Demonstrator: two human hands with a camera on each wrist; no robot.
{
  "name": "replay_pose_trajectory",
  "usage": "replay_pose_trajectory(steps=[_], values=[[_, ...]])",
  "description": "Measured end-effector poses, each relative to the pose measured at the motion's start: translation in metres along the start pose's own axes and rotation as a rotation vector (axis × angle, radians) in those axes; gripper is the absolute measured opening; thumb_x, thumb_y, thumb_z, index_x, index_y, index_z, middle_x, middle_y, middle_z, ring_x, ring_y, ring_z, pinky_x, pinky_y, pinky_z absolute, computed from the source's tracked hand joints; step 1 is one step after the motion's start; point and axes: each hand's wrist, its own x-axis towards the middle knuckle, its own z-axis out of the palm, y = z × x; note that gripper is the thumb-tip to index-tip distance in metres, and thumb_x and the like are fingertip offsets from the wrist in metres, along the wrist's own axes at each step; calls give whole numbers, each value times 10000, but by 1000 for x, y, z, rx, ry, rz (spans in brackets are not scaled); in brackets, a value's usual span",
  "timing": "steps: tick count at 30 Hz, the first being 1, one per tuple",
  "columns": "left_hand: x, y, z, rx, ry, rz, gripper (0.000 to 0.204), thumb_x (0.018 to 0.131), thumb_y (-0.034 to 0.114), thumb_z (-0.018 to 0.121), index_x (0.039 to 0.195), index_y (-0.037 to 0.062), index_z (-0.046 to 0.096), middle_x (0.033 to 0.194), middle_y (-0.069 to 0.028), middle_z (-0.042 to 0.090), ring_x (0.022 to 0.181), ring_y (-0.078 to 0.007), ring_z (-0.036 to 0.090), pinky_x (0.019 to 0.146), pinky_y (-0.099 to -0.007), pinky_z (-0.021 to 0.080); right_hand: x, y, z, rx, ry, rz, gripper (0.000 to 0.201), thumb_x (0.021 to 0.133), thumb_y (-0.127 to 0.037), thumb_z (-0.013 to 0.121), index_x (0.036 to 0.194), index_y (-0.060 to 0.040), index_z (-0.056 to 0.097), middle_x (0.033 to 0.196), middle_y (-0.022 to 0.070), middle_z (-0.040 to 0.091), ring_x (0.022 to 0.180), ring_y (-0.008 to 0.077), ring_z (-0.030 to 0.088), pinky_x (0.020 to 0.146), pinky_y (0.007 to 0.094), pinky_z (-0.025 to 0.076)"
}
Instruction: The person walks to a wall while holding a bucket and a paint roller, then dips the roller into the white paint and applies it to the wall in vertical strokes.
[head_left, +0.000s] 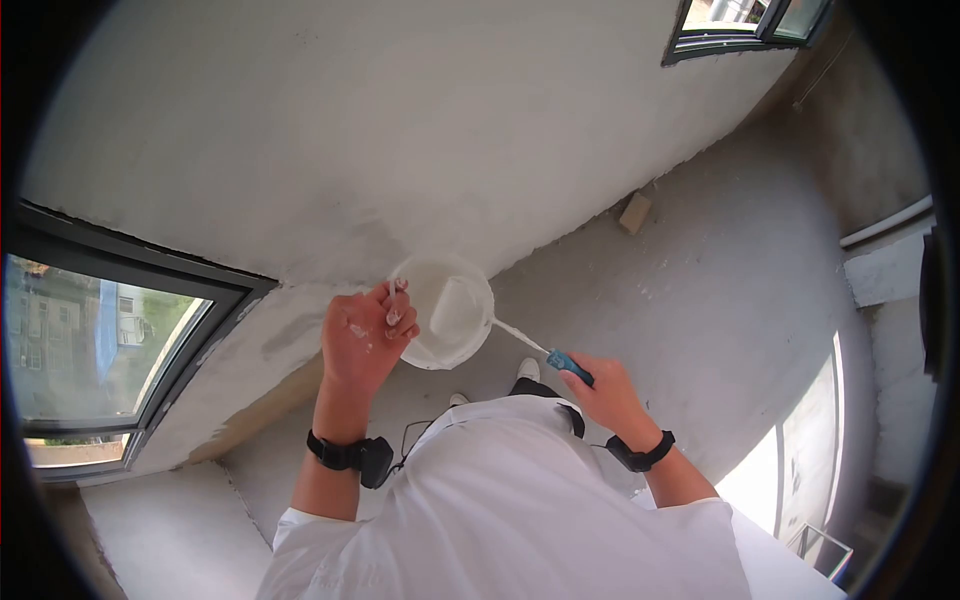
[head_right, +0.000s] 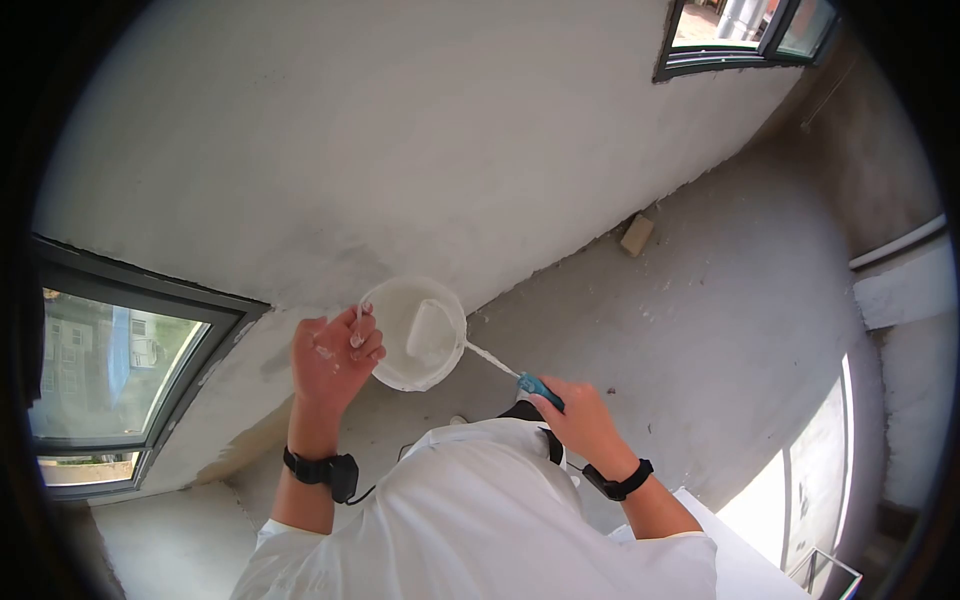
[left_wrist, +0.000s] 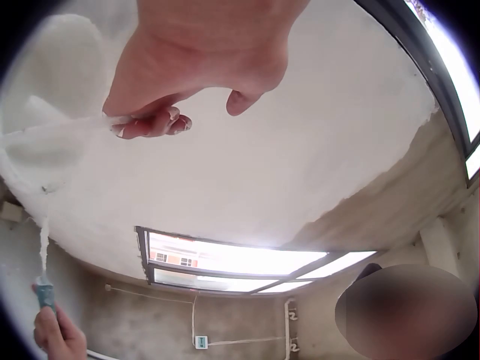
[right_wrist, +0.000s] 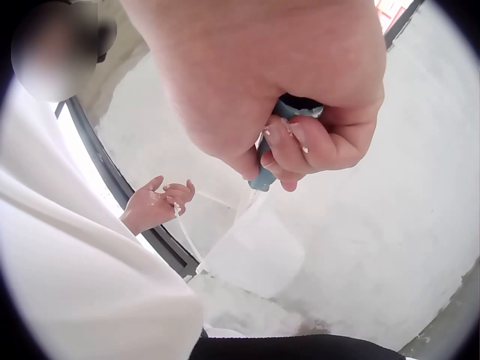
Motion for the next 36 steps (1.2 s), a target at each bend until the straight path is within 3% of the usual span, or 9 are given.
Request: replay_pose_trajectory(steps=[4,7,8,12,15,19,27,30,36], values=[[-20,11,-33,-55,-9,21,465,851,370,503,1130,-2,500,754,-12,408,683,-147,373,712,-306,340,-4,-7,20,-37,-59,61,251,934,-161,686,1116,13,690,696,156,552,584,219,474,575,332,426],[-30,16,-64,-119,-36,44,433,857,333,452,1130,1,504,767,-19,463,694,-148,407,738,-314,353,-9,-19,39,-53,-89,132,259,931,-199,690,1117,-20,705,742,177,630,601,271,542,604,368,467],[-33,19,-73,-116,-25,55,424,863,328,452,1129,3,507,770,-19,468,695,-149,410,740,-315,357,-10,-16,46,-34,-93,136,268,937,-210,691,1126,-21,707,710,143,612,600,194,520,596,341,450],[-47,22,-103,-114,43,103,400,876,328,456,1114,15,528,774,-13,471,697,-154,414,739,-316,372,-8,-32,61,-15,-114,166,272,959,-208,680,1137,-4,697,691,53,540,636,114,449,597,293,417],[-57,24,-130,-157,94,168,376,883,323,451,1095,25,540,774,-9,487,698,-156,429,732,-315,379,-3,-32,66,-21,-98,128,289,973,-221,673,1149,7,699,689,-3,537,647,89,469,576,277,414],[-71,29,-181,-200,126,277,343,902,312,439,1076,36,543,769,-4,513,683,-149,450,717,-312,383,15,-58,73,216,-101,222,269,1013,-217,630,1150,6,688,675,-65,473,600,36,432,507,228,343],[-106,8,-303,-200,414,339,301,939,373,468,993,90,555,663,34,492,592,-115,448,640,-303,387,74,-137,113,584,41,150,231,1067,-218,540,1134,-13,623,656,-76,386,522,23,321,468,218,258],[-129,-17,-363,-248,524,321,318,959,405,444,960,107,554,630,48,465,538,-108,428,605,-311,386,87,-177,124,548,114,53,250,1079,-250,519,1118,-22,615,648,-67,369,521,37,314,475,226,262],[-181,-80,-478,-464,827,197,332,905,475,506,848,152,551,570,65,381,471,-102,344,548,-307,317,112,-205,138,565,167,-31,280,1090,-283,486,1125,-31,603,659,-45,400,517,41,334,480,231,274]])
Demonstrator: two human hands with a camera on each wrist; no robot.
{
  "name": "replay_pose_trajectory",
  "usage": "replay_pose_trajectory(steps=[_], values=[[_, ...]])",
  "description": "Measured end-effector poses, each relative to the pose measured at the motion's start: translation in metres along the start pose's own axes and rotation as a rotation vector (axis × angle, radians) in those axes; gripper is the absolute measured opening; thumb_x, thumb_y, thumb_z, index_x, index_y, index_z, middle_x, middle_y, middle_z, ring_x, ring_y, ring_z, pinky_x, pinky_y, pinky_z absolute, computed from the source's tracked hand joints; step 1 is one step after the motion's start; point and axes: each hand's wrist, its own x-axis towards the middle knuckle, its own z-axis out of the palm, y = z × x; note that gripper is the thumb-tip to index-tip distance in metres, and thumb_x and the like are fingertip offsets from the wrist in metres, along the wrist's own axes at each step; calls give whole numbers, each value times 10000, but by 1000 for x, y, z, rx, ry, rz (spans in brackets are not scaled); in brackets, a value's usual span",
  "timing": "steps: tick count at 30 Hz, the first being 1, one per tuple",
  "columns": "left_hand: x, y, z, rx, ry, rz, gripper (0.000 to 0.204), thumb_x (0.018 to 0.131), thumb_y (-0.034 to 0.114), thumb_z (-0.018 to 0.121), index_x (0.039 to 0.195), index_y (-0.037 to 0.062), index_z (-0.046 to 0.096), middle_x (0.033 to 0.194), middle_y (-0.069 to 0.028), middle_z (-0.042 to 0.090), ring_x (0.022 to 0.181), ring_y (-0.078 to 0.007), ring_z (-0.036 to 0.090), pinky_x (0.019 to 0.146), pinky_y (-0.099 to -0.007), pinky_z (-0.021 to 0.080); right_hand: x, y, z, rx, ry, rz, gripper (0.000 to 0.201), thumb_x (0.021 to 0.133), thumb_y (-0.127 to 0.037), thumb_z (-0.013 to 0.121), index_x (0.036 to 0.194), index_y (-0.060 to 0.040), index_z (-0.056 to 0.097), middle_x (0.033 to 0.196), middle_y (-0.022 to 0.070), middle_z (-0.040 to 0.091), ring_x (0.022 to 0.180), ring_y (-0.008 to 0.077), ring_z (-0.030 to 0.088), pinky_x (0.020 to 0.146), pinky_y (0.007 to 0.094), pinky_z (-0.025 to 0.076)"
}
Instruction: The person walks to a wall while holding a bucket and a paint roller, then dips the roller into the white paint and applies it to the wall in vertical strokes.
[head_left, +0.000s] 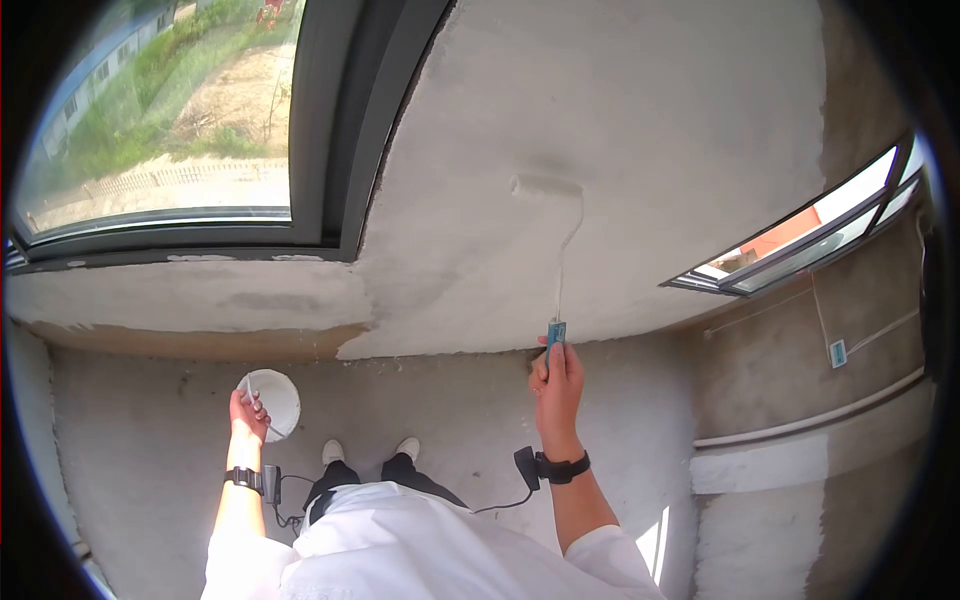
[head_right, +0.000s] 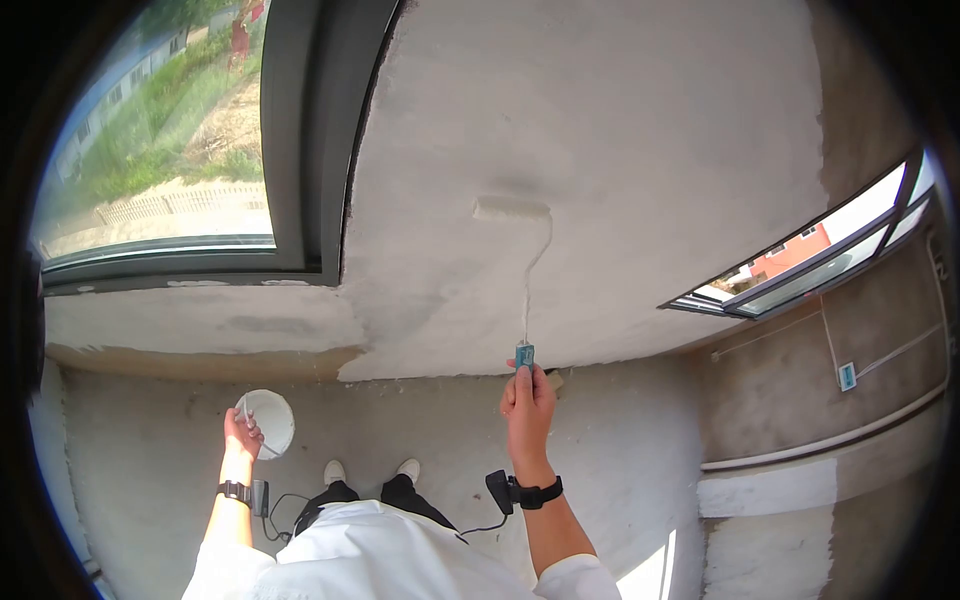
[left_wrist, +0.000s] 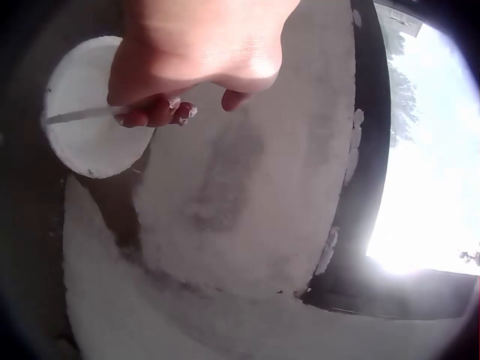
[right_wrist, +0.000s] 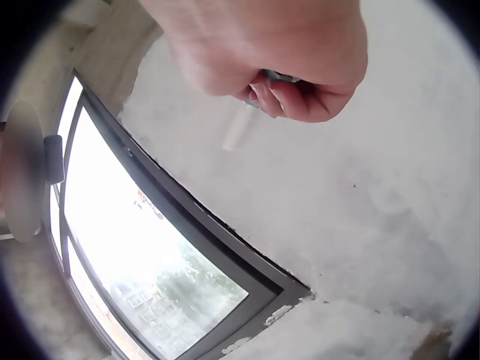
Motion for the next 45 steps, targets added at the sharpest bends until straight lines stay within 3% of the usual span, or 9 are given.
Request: replay_pose_trajectory(steps=[4,7,16,21,26,30,39,42,45], values=[[19,-11,-102,-129,310,10,365,846,530,539,808,170,495,545,69,344,439,-104,298,506,-311,275,12,7,13,-7,18,-22,295,1092,-279,482,1130,-14,605,659,-42,402,515,43,339,473,232,274],[11,-20,-159,-180,449,7,386,862,553,517,797,175,469,546,68,328,432,-105,276,508,-317,253,18,19,16,16,29,-5,301,1092,-284,488,1136,-15,615,657,-47,400,518,42,335,473,232,271],[-21,-29,-267,-195,622,-11,458,864,628,530,800,176,491,611,72,322,482,-98,306,511,-286,248,13,93,4,59,29,147,329,1087,-332,509,1164,-36,631,649,-53,401,504,42,337,462,230,272],[-25,-34,-279,-268,632,-32,477,857,650,522,808,177,499,626,70,325,504,-105,305,533,-292,258,8,135,-10,49,33,273,320,1077,-340,530,1163,-49,634,648,-46,412,483,43,335,431,223,270],[-11,-34,-277,-299,565,-28,466,859,634,518,826,170,509,631,66,329,518,-110,314,556,-298,272,0,141,-17,30,33,313,322,1071,-330,549,1154,-34,642,647,-55,402,492,41,330,441,227,259],[1,-24,-256,-277,497,-28,455,859,622,517,829,168,506,637,63,343,531,-116,326,573,-303,281,-6,112,-18,95,22,277,317,1072,-320,549,1149,-27,643,644,-60,389,497,38,316,448,234,250],[29,-25,-244,-229,423,11,481,843,651,506,821,171,483,637,59,356,579,-123,346,625,-323,308,7,-29,11,102,27,-63,316,1083,-310,519,1170,-29,633,651,-55,395,493,38,296,458,230,248],[29,-26,-249,-257,472,13,466,842,640,520,828,176,476,674,63,356,607,-112,352,644,-315,313,18,-46,17,116,44,-101,310,1084,-304,517,1172,-31,632,650,-53,394,489,39,297,456,228,253],[25,-29,-252,-268,541,32,469,843,642,519,840,175,473,692,59,358,627,-116,352,658,-316,319,28,-32,13,184,29,-36,323,1084,-315,517,1181,-29,632,650,-50,394,486,41,299,449,230,251]])
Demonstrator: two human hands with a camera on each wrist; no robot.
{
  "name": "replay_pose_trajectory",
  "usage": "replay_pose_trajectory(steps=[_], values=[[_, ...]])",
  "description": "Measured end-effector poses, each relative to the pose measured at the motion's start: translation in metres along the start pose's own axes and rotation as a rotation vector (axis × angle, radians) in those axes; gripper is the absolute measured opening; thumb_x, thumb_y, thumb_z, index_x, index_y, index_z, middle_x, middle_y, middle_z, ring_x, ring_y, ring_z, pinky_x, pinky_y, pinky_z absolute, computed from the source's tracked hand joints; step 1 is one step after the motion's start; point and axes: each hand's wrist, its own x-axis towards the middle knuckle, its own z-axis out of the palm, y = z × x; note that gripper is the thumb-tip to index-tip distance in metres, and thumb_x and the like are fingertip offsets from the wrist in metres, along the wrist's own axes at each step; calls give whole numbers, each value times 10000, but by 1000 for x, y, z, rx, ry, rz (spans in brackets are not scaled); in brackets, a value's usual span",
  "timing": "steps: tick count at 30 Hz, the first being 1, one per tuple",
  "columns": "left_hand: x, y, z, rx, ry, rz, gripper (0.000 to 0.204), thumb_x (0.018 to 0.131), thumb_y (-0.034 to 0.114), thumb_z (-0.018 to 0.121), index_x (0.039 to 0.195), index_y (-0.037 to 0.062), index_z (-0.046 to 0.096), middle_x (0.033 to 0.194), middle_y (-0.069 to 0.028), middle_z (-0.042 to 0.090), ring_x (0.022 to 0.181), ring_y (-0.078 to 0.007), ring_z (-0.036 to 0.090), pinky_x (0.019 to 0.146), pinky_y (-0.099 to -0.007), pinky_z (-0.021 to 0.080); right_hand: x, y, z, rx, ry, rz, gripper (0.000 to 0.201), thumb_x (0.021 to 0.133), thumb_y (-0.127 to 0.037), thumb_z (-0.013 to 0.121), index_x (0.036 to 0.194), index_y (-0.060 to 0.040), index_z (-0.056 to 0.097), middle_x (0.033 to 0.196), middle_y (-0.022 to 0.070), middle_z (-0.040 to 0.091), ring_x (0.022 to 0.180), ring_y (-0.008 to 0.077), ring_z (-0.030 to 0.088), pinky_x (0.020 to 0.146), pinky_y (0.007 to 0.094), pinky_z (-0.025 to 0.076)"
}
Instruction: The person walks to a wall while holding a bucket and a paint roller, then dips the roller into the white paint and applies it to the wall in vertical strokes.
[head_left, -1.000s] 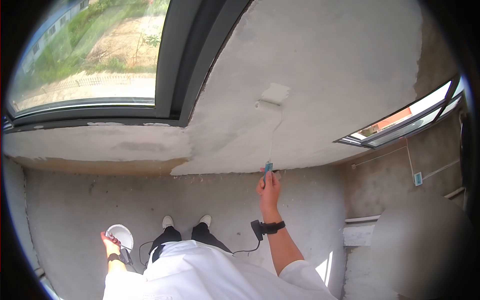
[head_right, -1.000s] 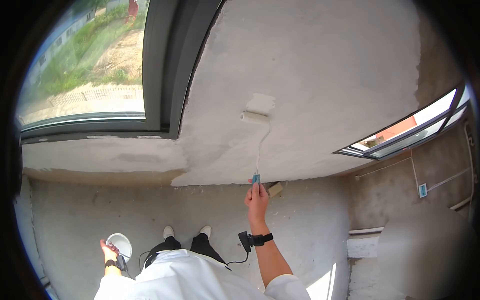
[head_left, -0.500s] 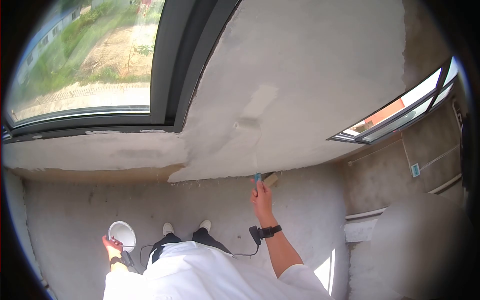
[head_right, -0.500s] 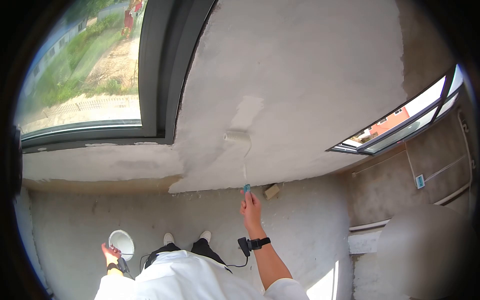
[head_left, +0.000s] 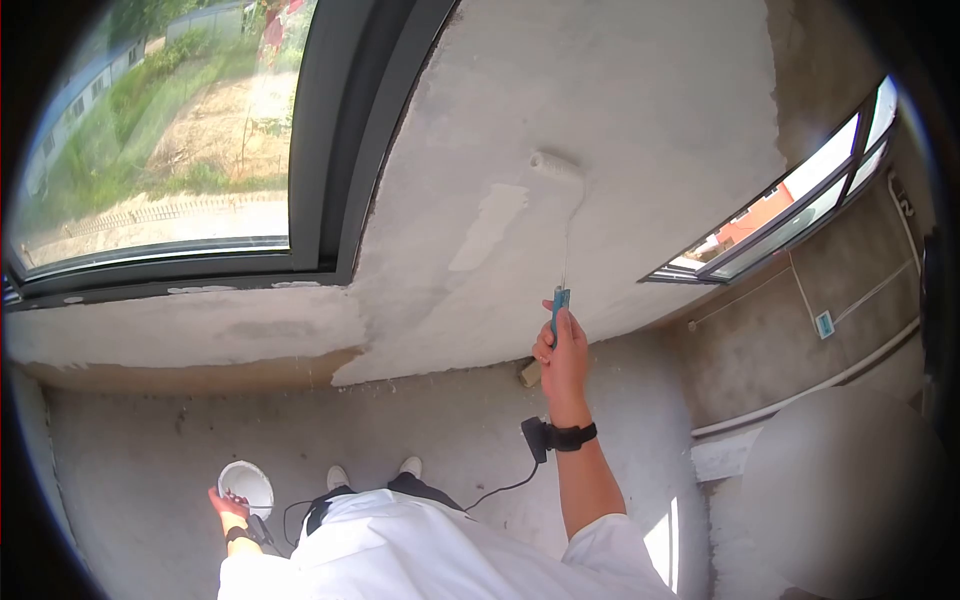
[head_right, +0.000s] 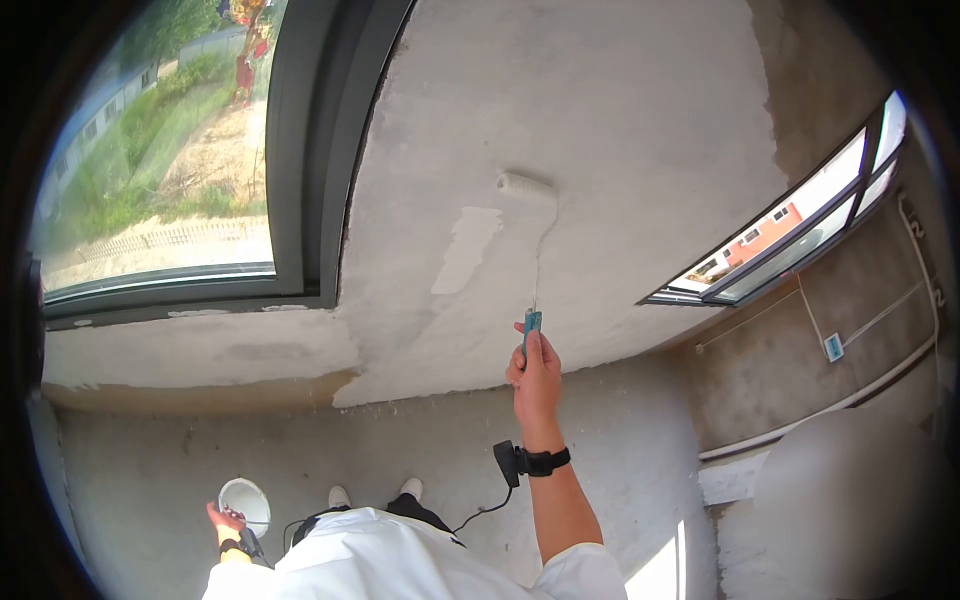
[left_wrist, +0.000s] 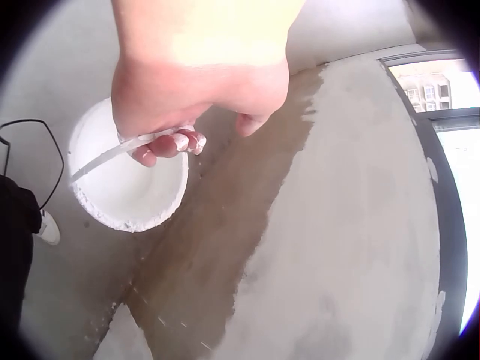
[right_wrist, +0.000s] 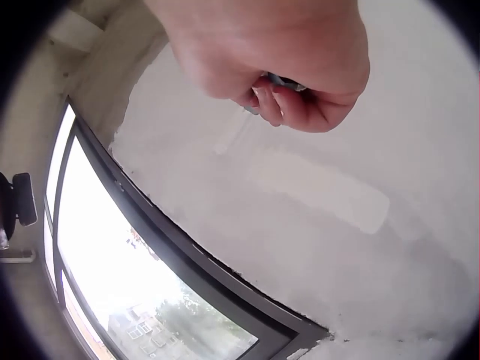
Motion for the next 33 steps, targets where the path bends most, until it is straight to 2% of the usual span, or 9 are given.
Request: replay_pose_trajectory(steps=[7,10,15,20,24,27,28,30,33], values=[[-1,0,-34,-38,48,2,481,848,648,513,833,169,464,692,46,367,636,-126,357,658,-332,323,-3,91,-44,-19,66,174,348,1078,-344,531,1189,-33,640,646,-53,394,487,40,307,442,233,250],[-5,4,-51,-7,-6,12,517,878,657,518,830,145,469,673,23,407,632,-135,410,632,-341,368,-11,127,-61,-90,82,252,339,1072,-340,545,1163,-34,659,642,-60,399,490,36,312,443,230,250],[-19,8,-54,-35,99,6,502,874,654,506,791,160,474,637,36,390,604,-138,382,646,-348,355,-19,149,-80,-167,66,305,319,1064,-317,566,1137,-28,680,640,-67,405,496,30,320,445,227,250],[-28,4,-44,-75,142,27,502,876,654,509,778,162,479,665,20,419,626,-155,403,645,-363,368,-19,103,-66,-150,53,215,303,1067,-287,556,1142,-19,676,637,-68,400,497,26,315,448,226,246],[-12,-6,-44,-88,113,23,538,845,686,518,875,151,468,852,12,451,781,-161,416,761,-365,357,-13,27,-32,-156,9,62,286,1071,-251,537,1158,-10,666,643,-68,400,501,23,304,452,226,245],[-15,-15,-33,-100,118,52,553,840,707,529,834,161,440,770,19,432,709,-161,410,710,-380,356,-2,-16,-8,-100,-35,-68,288,1074,-234,526,1174,4,654,650,-67,398,507,21,295,458,220,244],[-19,-15,-31,-85,96,44,561,835,709,525,874,154,449,819,15,434,759,-163,412,762,-383,355,2,-27,-1,-102,-46,-98,290,1074,-231,524,1178,8,651,651,-67,396,509,20,294,459,218,243],[-24,-13,-28,-54,50,30,588,827,712,516,954,140,468,918,8,436,859,-167,415,866,-390,353,9,-40,10,-104,-69,-159,294,1074,-225,521,1187,17,645,654,-66,392,514,19,293,462,215,240],[-4,-13,-34,-109,42,-2,596,832,712,508,975,133,489,963,8,456,908,-164,434,894,-396,354,12,-36,19,-131,-61,-114,307,1076,-226,520,1214,22,637,656,-66,388,522,18,296,462,212,241]])
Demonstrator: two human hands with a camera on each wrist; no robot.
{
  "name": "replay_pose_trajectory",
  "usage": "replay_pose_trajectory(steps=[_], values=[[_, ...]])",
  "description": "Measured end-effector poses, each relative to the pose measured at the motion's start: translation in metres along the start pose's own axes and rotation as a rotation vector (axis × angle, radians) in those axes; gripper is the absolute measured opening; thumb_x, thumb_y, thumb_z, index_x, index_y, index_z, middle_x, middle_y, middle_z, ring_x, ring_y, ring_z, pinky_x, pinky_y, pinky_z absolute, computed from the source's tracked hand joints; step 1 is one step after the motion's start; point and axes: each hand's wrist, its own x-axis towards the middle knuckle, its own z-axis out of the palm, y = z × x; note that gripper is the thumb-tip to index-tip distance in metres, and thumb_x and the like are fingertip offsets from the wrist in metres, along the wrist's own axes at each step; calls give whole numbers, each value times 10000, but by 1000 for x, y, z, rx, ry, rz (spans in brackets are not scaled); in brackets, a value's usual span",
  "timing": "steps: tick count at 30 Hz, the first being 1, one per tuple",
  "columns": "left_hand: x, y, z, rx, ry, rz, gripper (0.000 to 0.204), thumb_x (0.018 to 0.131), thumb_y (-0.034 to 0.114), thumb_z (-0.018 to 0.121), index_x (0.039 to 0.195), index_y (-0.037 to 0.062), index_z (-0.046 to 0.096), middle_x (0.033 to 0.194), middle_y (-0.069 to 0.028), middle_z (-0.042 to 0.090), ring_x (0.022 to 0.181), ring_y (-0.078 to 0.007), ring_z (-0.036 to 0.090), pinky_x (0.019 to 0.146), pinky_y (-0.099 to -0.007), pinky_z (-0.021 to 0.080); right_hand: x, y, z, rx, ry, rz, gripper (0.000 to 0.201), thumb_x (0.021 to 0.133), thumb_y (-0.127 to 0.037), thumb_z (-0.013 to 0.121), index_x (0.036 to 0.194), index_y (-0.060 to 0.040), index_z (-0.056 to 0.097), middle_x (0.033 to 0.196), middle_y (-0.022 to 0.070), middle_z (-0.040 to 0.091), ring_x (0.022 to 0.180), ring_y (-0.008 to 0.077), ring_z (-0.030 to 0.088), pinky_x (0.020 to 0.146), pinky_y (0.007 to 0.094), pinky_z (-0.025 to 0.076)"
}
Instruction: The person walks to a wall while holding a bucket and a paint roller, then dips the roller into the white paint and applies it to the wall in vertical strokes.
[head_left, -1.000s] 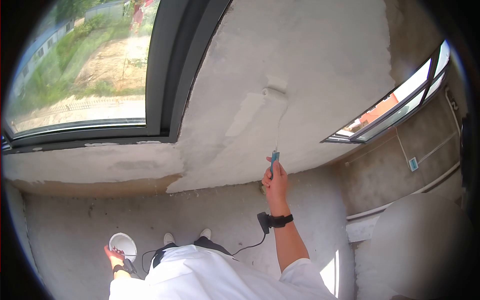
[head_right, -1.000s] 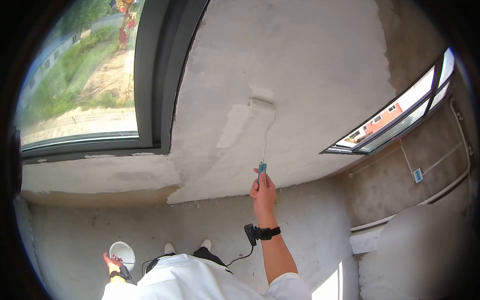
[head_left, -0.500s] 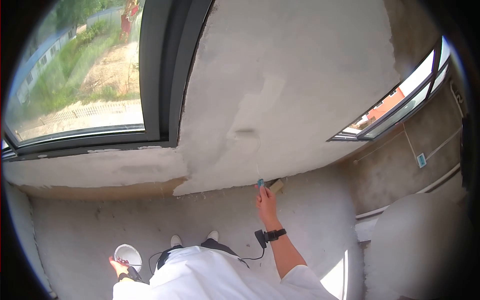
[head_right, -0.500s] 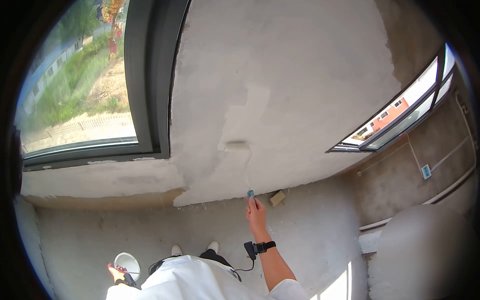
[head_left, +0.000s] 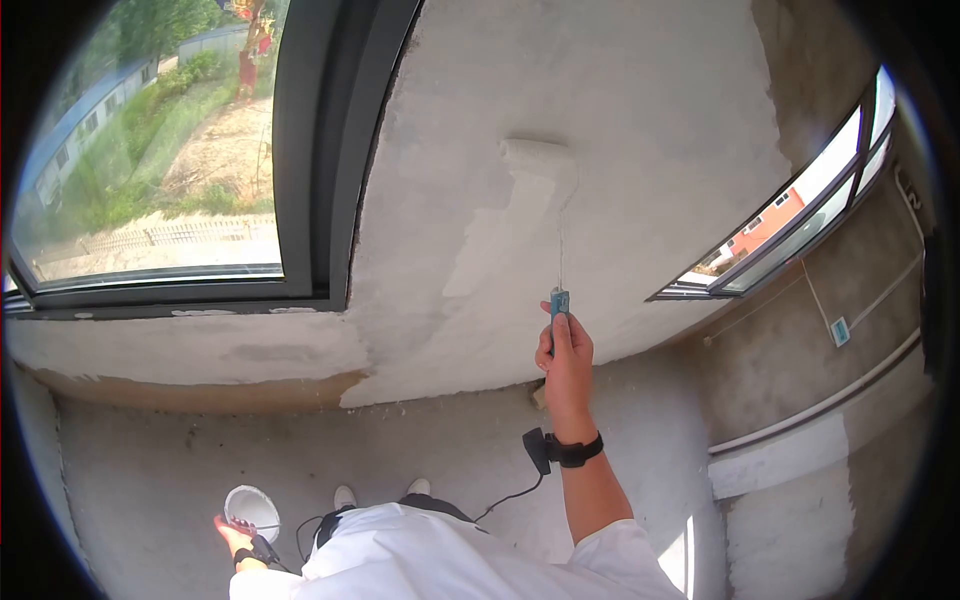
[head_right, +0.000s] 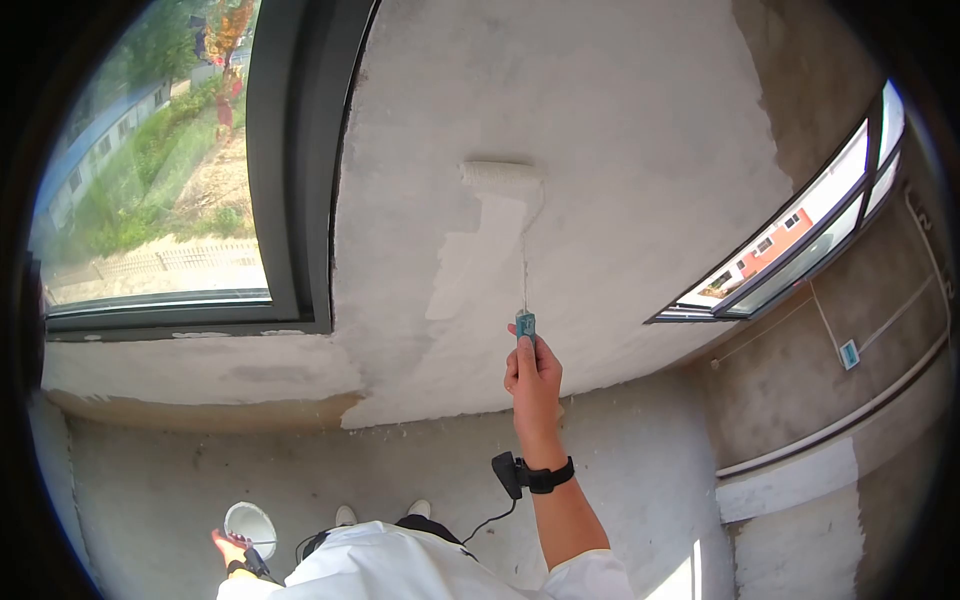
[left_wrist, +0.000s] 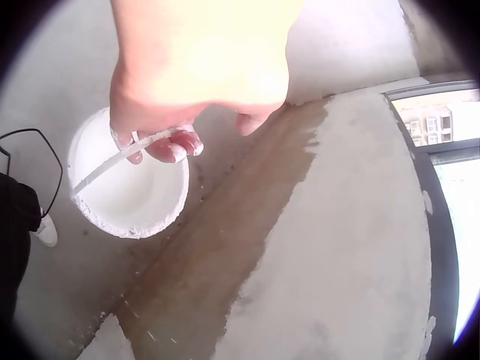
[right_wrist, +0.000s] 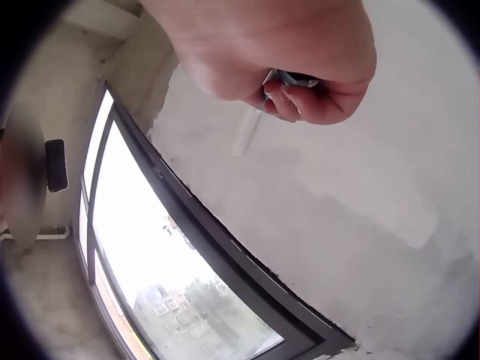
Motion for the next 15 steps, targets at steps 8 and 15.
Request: replay_pose_trajectory(steps=[8,15], values=[[-6,-7,-11,-25,7,5,575,843,723,525,926,155,485,927,9,481,864,-155,442,874,-374,361,-27,115,-18,-10,32,180,340,1079,-277,534,1229,6,648,656,-69,396,513,24,322,455,217,268],[-30,12,-27,-14,29,18,549,848,706,544,905,162,493,898,16,471,826,-148,434,776,-360,367,-66,212,-48,-4,98,418,337,1060,-324,571,1155,-20,681,652,-70,420,508,21,348,444,218,274]])
